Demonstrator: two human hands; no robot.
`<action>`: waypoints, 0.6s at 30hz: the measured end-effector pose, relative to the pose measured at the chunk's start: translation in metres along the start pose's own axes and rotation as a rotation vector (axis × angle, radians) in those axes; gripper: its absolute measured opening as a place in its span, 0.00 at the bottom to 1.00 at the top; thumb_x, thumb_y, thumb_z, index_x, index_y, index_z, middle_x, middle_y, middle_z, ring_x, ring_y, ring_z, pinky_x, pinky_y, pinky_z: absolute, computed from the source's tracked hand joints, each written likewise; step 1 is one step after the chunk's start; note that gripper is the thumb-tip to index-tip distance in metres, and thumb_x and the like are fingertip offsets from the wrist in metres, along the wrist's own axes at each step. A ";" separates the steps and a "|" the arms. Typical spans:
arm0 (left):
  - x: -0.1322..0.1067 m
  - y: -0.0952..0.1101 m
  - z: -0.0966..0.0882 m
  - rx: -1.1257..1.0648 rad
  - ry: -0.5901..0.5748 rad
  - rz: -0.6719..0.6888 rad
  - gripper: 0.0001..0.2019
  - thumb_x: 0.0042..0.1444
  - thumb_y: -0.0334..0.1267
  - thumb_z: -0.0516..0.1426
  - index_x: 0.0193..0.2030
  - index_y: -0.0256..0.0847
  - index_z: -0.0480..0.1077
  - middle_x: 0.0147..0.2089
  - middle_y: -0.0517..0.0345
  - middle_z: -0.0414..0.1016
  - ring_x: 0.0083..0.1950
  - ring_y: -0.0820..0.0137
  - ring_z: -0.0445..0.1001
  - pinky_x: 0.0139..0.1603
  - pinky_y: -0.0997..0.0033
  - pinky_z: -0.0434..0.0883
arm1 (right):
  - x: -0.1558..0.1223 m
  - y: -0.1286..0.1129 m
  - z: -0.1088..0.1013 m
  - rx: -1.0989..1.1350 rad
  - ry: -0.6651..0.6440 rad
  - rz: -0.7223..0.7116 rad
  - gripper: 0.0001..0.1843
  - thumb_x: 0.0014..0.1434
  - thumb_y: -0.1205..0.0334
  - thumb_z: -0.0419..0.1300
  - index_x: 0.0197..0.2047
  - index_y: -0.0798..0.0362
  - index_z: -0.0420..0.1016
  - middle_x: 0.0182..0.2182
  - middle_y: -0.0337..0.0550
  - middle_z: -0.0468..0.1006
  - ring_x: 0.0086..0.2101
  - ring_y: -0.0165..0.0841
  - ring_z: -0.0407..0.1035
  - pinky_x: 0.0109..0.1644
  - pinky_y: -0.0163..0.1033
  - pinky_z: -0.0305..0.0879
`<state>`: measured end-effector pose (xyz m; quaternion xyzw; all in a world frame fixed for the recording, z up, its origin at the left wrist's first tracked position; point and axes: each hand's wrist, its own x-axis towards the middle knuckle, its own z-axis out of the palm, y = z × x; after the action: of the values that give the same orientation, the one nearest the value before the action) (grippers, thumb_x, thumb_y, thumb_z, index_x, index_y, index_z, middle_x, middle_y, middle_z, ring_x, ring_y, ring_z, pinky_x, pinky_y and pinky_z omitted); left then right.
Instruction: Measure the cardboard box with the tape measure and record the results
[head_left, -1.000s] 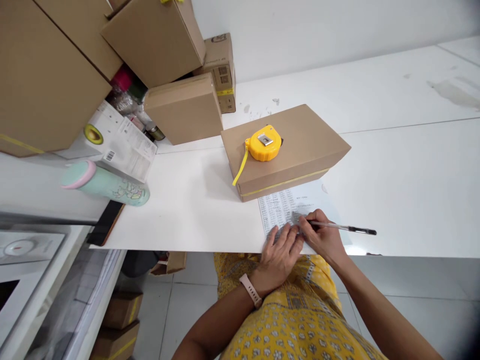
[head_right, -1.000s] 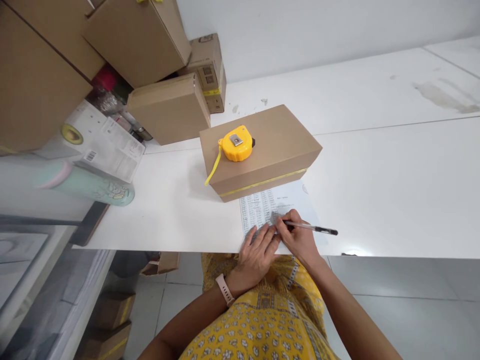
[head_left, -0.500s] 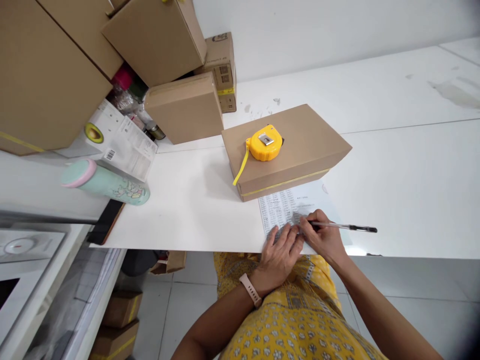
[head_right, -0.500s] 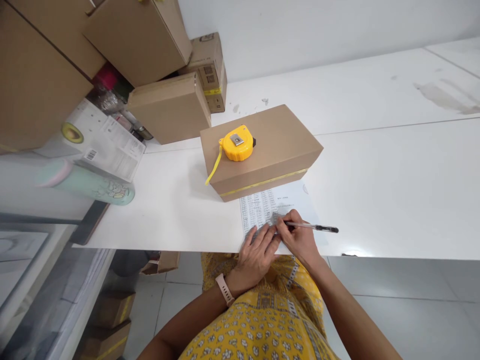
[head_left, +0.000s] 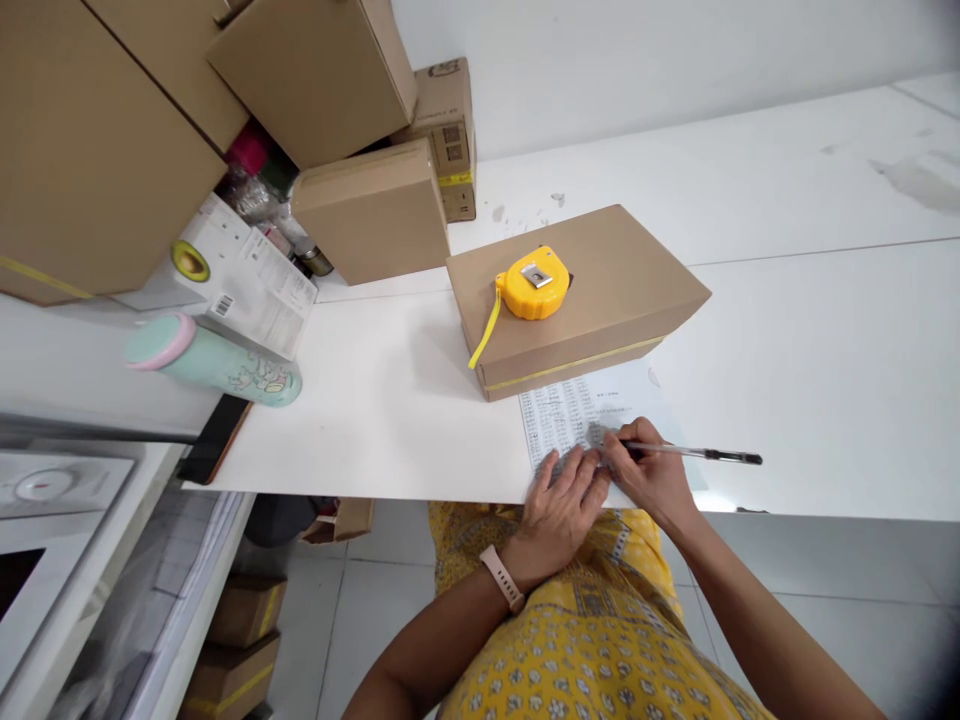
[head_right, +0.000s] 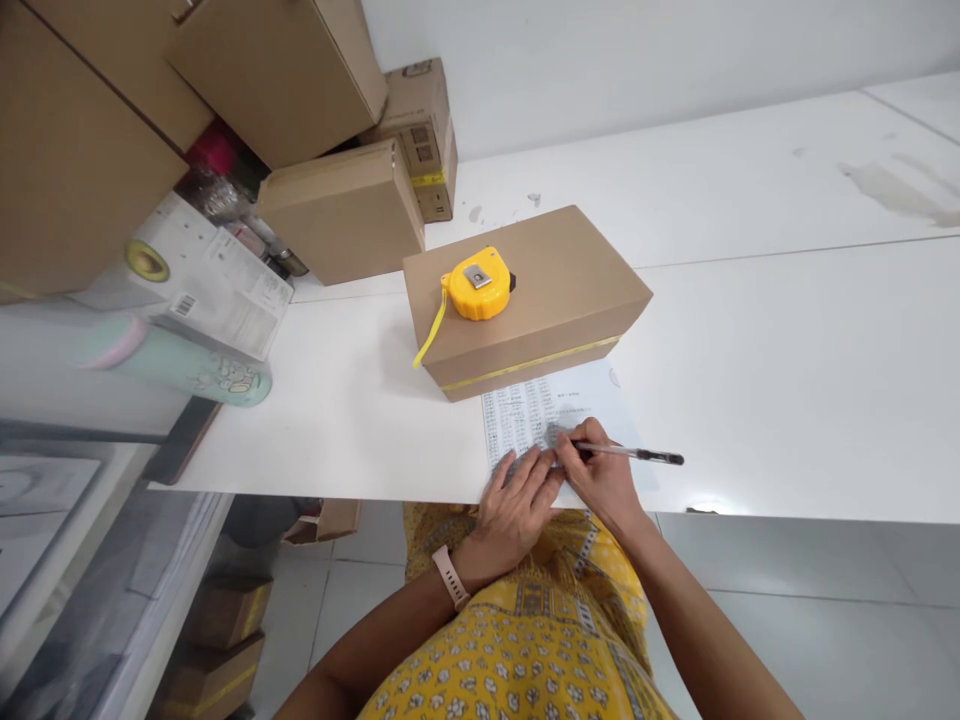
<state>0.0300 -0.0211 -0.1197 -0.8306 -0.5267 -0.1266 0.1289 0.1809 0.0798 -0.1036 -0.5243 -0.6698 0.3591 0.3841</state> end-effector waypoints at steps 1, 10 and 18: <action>0.000 0.000 0.000 0.005 -0.006 0.002 0.23 0.74 0.44 0.51 0.70 0.37 0.67 0.75 0.49 0.65 0.77 0.59 0.60 0.76 0.52 0.60 | 0.000 0.000 0.000 0.001 0.004 -0.001 0.17 0.63 0.49 0.62 0.28 0.47 0.64 0.19 0.34 0.67 0.20 0.30 0.61 0.24 0.37 0.58; -0.001 0.000 0.000 0.013 -0.043 0.018 0.25 0.73 0.44 0.52 0.72 0.36 0.64 0.77 0.45 0.60 0.78 0.56 0.57 0.77 0.50 0.58 | -0.002 0.004 0.000 0.006 0.011 -0.015 0.15 0.64 0.52 0.61 0.29 0.47 0.65 0.19 0.34 0.67 0.20 0.29 0.61 0.23 0.37 0.58; -0.001 0.000 0.001 0.006 -0.007 0.002 0.23 0.74 0.44 0.51 0.71 0.36 0.66 0.75 0.48 0.64 0.77 0.58 0.59 0.76 0.52 0.59 | -0.002 0.004 0.000 0.022 0.003 0.002 0.15 0.64 0.52 0.62 0.30 0.47 0.65 0.19 0.34 0.68 0.20 0.30 0.62 0.24 0.37 0.58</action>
<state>0.0296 -0.0211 -0.1206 -0.8313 -0.5266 -0.1217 0.1296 0.1831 0.0788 -0.1076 -0.5211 -0.6649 0.3660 0.3904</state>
